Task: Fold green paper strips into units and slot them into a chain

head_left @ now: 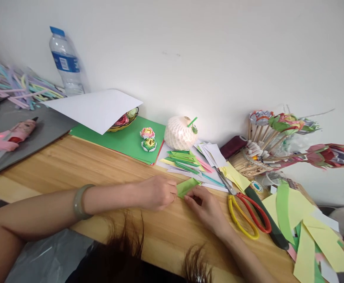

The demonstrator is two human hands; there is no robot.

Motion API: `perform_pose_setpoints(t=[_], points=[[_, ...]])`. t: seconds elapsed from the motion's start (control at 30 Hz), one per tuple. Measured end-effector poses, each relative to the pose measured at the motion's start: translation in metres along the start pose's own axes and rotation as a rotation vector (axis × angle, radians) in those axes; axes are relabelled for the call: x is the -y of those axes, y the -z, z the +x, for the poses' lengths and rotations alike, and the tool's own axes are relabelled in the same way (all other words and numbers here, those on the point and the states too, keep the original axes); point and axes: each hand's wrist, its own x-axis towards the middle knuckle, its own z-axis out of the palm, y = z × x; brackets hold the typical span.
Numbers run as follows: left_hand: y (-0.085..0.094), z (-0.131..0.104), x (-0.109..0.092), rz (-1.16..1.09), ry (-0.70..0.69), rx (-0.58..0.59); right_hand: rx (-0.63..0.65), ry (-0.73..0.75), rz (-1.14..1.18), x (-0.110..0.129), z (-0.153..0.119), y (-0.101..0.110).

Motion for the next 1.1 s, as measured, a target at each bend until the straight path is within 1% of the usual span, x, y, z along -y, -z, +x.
perform_pose_setpoints(t=[0.07, 0.17, 0.3, 0.4, 0.53, 0.63, 0.83, 0.87, 1.0, 1.07, 1.1], points=[[0.000, 0.000, 0.000, 0.012, -0.002, 0.005, -0.002, -0.014, -0.019, 0.000, 0.000, -0.001], [0.001, 0.000, 0.000, 0.031, 0.007, 0.009, -0.045, -0.042, -0.069, -0.001, 0.000, -0.004], [0.000, 0.000, -0.001, 0.039, 0.019, 0.003, -0.080, -0.043, -0.116, -0.001, 0.000, -0.007], [0.000, 0.001, -0.004, 0.052, 0.056, 0.007, -0.079, -0.052, -0.142, -0.001, -0.001, -0.009], [0.002, 0.004, -0.007, 0.035, 0.100, 0.062, -0.061, -0.070, -0.152, -0.001, 0.000, -0.010], [0.004, 0.005, -0.007, 0.000, 0.132, 0.079, -0.052, -0.085, -0.145, -0.001, 0.000, -0.011], [0.005, 0.005, -0.005, -0.093, 0.126, 0.085, -0.056, -0.076, -0.159, -0.001, -0.001, -0.011], [0.006, 0.006, -0.004, -0.132, 0.157, 0.087, -0.058, -0.073, -0.169, -0.001, -0.001, -0.012], [0.010, 0.009, -0.006, -0.311, 0.349, 0.094, -0.067, -0.078, -0.216, -0.002, -0.001, -0.013], [0.011, 0.011, -0.006, -0.327, 0.368, 0.099, -0.070, -0.060, -0.228, -0.003, -0.001, -0.012], [0.011, 0.011, -0.005, -0.316, 0.361, 0.103, -0.067, -0.024, -0.234, -0.004, -0.002, -0.010]])
